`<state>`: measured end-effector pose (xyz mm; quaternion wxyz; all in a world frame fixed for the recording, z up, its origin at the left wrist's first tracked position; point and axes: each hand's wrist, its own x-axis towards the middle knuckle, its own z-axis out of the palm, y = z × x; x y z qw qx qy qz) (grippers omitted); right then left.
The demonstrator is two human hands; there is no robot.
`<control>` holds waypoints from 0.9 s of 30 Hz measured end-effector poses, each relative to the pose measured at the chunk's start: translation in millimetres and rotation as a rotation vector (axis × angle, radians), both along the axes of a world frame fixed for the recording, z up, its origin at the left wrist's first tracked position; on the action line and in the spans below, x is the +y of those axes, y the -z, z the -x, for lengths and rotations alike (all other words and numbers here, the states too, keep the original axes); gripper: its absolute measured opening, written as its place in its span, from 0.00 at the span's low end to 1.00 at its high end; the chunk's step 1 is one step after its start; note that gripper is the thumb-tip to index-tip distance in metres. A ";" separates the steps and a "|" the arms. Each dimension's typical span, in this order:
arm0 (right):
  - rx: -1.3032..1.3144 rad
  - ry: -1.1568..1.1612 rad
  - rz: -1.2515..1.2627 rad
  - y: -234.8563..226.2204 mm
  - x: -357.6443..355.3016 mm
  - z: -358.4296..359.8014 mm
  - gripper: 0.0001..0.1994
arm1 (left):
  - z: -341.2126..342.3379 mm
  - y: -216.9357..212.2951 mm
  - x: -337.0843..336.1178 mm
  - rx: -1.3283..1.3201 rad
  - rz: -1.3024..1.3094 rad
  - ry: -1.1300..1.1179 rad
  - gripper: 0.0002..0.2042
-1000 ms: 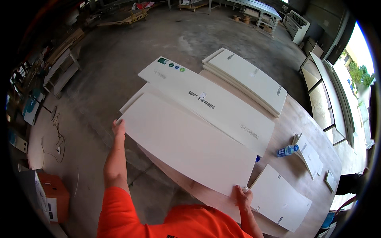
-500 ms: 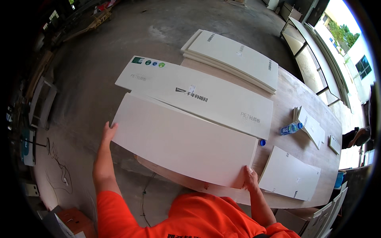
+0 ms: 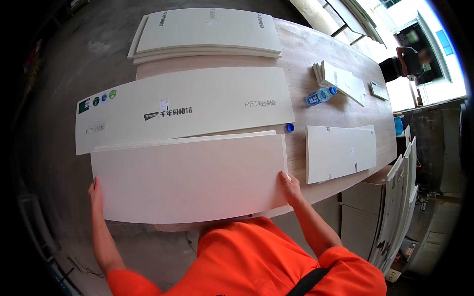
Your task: The person wipes the surface of white rectangular panels with a white cloth. They handle the panels one at a time, flipping them over to clean both sides before stacking them on the table.
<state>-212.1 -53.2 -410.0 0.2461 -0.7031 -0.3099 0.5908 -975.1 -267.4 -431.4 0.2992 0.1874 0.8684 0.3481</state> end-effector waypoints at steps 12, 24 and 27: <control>-0.133 -0.002 0.095 -6.3 -12.0 -17.2 0.22 | -22.5 1.9 -47.6 -0.140 0.034 -0.088 0.36; -0.048 -0.145 0.147 -25.0 43.1 2.2 0.26 | 17.3 3.0 -11.1 -0.438 0.018 -0.069 0.44; -0.270 -0.306 0.011 -25.1 40.4 17.9 0.35 | 22.4 -4.3 -5.8 -0.553 0.060 -0.055 0.45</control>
